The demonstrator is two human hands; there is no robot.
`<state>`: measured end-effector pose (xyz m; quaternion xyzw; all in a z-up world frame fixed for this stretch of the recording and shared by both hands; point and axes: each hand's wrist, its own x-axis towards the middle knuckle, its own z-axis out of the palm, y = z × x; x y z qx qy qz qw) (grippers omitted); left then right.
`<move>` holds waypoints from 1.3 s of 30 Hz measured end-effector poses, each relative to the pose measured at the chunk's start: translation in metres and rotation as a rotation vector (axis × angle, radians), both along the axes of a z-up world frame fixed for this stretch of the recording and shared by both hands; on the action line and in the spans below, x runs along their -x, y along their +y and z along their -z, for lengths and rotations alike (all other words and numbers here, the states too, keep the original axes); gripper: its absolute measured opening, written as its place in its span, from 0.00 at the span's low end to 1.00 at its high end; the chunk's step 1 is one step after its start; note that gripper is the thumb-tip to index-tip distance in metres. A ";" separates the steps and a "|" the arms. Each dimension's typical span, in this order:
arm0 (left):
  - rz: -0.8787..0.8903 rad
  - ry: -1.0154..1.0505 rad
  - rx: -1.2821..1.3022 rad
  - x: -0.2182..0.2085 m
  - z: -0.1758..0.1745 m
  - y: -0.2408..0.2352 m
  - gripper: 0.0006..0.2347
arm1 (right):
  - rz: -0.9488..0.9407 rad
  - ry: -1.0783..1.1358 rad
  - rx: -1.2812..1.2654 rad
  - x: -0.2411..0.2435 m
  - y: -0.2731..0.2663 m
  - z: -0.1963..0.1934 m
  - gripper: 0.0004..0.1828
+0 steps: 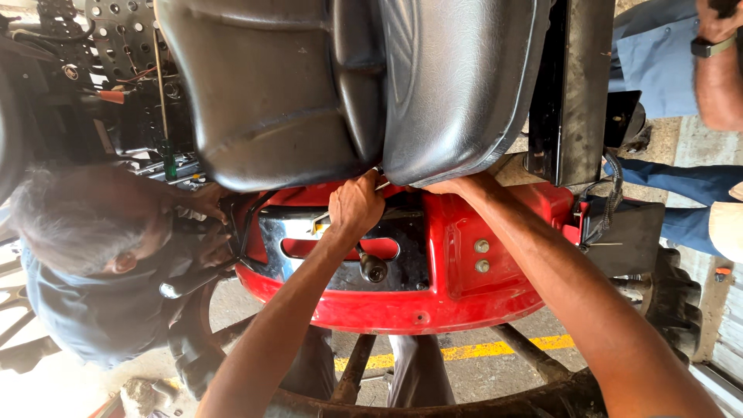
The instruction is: The person works on the rear body of a red tractor, using a wrench to tighten bolts on a metal panel and adjusting a lever.
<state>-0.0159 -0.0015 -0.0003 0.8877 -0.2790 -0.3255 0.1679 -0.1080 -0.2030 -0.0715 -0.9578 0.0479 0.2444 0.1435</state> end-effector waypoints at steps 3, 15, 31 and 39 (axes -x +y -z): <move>0.007 0.001 -0.027 -0.001 0.000 -0.001 0.14 | 0.028 -0.004 -0.027 -0.004 0.005 -0.023 0.23; 0.001 0.020 0.017 -0.001 0.001 -0.001 0.15 | 0.105 -0.246 -0.177 0.032 -0.002 0.076 0.24; -0.043 -0.030 0.030 0.001 -0.004 0.002 0.14 | -0.132 -0.193 -0.046 0.025 -0.003 0.050 0.18; -0.047 -0.049 0.014 0.003 -0.002 0.001 0.14 | 0.069 0.025 -0.079 -0.003 0.008 -0.005 0.24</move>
